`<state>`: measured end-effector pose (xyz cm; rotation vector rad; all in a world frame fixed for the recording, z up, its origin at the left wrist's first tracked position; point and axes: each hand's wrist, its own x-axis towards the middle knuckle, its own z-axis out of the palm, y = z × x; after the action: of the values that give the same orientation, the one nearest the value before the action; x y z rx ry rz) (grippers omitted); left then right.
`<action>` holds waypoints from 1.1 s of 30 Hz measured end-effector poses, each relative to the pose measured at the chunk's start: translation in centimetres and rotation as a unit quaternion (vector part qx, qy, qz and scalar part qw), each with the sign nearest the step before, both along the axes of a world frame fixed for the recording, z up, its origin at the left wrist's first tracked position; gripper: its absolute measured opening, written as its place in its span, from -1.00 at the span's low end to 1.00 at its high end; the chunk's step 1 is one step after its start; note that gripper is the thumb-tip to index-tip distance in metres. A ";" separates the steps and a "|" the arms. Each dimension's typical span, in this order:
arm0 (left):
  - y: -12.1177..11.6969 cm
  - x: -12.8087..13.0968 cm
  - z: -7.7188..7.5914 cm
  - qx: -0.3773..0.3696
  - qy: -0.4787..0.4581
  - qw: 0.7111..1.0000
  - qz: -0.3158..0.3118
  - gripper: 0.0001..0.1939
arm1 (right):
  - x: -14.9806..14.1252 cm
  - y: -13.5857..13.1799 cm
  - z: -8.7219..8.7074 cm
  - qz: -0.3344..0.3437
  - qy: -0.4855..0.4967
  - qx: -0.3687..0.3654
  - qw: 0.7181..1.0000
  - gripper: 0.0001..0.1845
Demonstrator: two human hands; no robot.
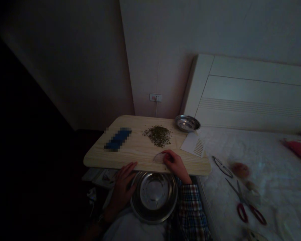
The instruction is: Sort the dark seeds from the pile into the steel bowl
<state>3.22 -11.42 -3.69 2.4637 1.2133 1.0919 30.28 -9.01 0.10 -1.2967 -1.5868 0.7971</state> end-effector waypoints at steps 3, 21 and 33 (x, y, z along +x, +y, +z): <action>0.1 0.0 -0.1 0.004 -0.004 1.000 0.003 -0.73 | 0.2 0.0 0.1 -0.018 0.008 0.002 1.000 -0.66; -0.2 0.0 0.1 -0.008 -0.008 1.000 -0.002 -0.74 | 0.3 0.1 0.0 -0.031 -0.016 0.008 0.999 -0.75; -0.1 0.0 0.1 -0.005 -0.010 1.000 0.004 -0.76 | 1.0 0.0 -0.2 -0.138 -0.005 0.040 0.990 -0.76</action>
<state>3.26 -11.51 -3.58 2.4380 1.2202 1.1063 31.33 -9.02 -0.13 -1.4240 -1.3931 0.5513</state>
